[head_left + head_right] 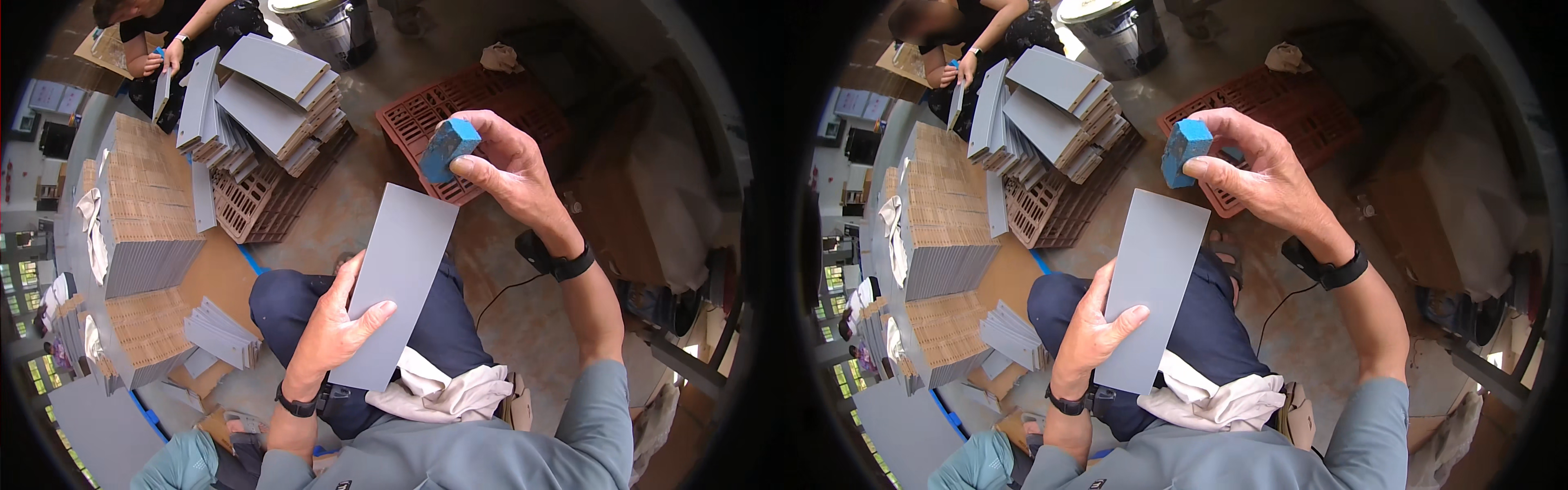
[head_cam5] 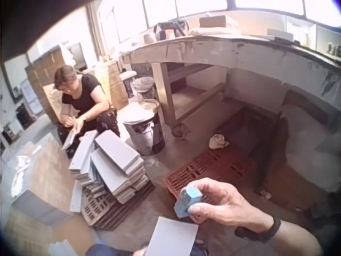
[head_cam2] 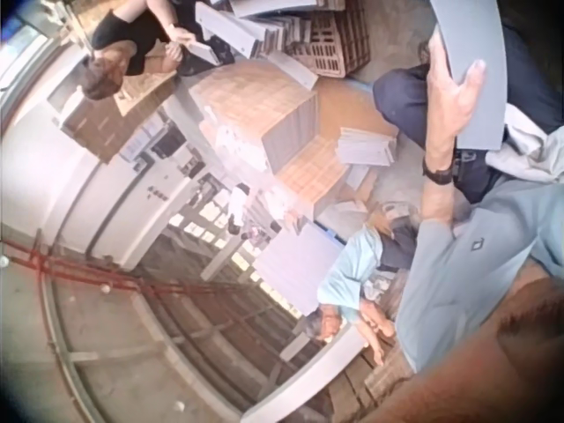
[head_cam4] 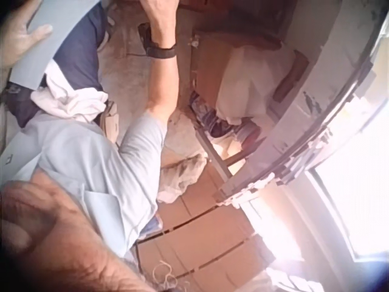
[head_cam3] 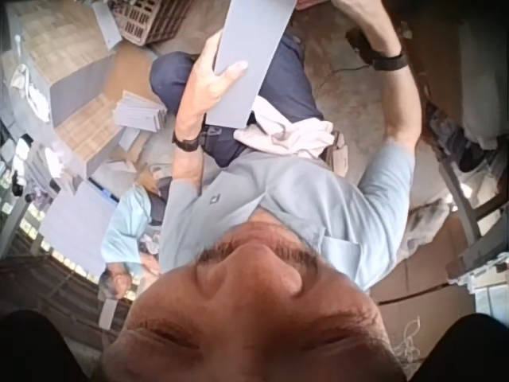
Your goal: Clean and inspect grey furniture panels using a cloth and a sanding block.
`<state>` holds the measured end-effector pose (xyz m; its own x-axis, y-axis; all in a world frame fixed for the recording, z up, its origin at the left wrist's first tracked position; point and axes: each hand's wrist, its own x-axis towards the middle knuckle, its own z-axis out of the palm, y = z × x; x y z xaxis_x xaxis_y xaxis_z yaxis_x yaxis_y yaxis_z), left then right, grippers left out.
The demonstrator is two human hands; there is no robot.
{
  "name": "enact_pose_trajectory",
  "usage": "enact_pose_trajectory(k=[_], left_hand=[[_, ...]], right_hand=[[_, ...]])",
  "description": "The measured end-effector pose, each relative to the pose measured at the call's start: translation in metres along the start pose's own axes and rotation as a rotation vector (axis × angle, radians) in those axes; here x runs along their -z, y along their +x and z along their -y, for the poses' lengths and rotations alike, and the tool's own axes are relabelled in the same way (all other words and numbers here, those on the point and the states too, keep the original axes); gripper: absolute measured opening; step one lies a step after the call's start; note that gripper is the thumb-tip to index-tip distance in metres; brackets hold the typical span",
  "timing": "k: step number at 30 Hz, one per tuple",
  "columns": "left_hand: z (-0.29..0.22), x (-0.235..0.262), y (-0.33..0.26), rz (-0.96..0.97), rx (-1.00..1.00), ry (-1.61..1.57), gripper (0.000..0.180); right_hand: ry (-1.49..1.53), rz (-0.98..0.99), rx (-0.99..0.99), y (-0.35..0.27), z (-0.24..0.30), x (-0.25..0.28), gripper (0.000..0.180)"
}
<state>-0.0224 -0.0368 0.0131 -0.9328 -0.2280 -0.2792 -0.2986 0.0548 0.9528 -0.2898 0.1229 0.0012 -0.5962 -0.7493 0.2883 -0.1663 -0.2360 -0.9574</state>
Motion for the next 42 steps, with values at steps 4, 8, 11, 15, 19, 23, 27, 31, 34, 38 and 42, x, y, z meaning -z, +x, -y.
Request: enact_pose_trajectory(k=[4,8,11,15,19,23,27,31,34,38,42], left_hand=[[-0.005,0.003,0.0,0.022,0.016,0.013,0.078],[-0.005,0.003,0.001,0.039,0.009,0.006,0.08],[-0.007,0.005,0.002,0.052,0.039,0.02,0.081],[-0.009,0.005,0.004,0.061,0.056,0.007,0.081],[-0.007,0.005,0.005,0.067,0.047,0.011,0.081],[-0.008,0.005,0.005,0.068,0.069,0.02,0.082],[-0.009,0.006,0.006,0.071,0.068,0.037,0.083],[-0.011,0.005,0.007,0.08,0.085,0.026,0.085],[-0.01,0.005,0.007,0.077,0.101,0.003,0.085],[-0.008,0.007,0.008,0.075,0.108,-0.019,0.085],[-0.012,0.007,0.009,0.093,0.126,0.0,0.085]], right_hand=[[-0.015,0.115,-0.109,0.009,0.004,-0.005,0.043],[-0.069,0.158,-0.089,0.014,0.001,-0.007,0.043],[-0.151,0.186,-0.065,0.016,-0.002,-0.007,0.04],[-0.219,0.207,0.026,0.021,0.001,-0.011,0.039],[-0.268,0.203,0.06,0.025,-0.006,-0.009,0.04],[-0.255,0.147,0.115,0.026,-0.01,0.0,0.038],[-0.151,0.205,0.022,0.019,-0.002,-0.009,0.043],[-0.293,0.182,0.096,0.024,-0.01,-0.003,0.042],[-0.238,0.168,0.063,0.02,-0.013,0.006,0.043],[-0.193,0.225,0.018,0.016,-0.009,0.004,0.042],[-0.123,0.205,-0.062,0.012,-0.019,0.006,0.041]])
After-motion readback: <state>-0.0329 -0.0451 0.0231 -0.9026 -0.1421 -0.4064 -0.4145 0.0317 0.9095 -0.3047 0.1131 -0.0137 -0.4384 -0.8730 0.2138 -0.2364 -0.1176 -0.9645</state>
